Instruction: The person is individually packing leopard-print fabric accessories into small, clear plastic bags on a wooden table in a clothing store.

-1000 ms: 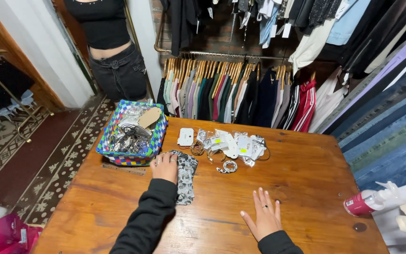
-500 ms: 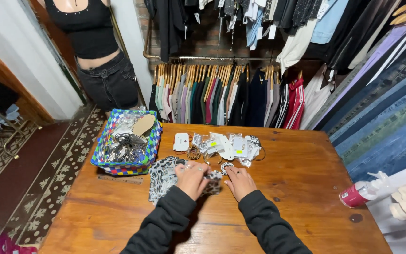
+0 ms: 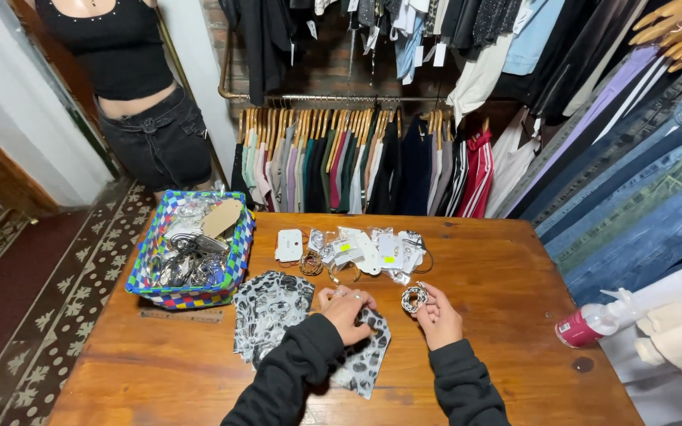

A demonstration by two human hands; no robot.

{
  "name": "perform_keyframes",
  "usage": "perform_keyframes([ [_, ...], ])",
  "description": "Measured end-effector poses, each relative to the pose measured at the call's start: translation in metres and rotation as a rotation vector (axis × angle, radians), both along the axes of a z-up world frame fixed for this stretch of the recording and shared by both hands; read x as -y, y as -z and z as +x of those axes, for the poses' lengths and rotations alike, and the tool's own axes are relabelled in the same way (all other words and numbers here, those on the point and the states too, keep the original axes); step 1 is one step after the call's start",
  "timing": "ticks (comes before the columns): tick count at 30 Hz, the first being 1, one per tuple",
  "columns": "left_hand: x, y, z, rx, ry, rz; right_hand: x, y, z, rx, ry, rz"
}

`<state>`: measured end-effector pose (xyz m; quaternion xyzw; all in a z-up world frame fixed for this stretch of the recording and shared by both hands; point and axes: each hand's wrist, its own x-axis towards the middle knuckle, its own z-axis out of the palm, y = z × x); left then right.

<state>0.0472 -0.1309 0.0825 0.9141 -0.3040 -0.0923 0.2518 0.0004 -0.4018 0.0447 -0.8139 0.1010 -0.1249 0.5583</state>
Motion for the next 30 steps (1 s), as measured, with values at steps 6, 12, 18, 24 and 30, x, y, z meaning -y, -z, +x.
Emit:
perform_keyframes([
  [6,-0.013,0.058,0.031,0.021,-0.015,0.115,0.003,0.026,0.019,-0.062,-0.091,0.339],
  [12,-0.005,0.011,-0.001,0.086,0.091,0.088,-0.006,0.019,0.006,-0.022,-0.295,0.356],
  [18,0.006,-0.012,-0.014,0.084,0.102,0.176,-0.012,0.001,-0.01,0.015,-0.482,0.312],
  [24,0.006,0.037,-0.006,0.366,0.088,0.078,-0.012,-0.009,-0.015,0.02,-0.535,0.207],
  [30,0.013,0.037,-0.007,0.385,0.083,-0.065,-0.012,-0.012,-0.018,0.017,-0.458,-0.012],
])
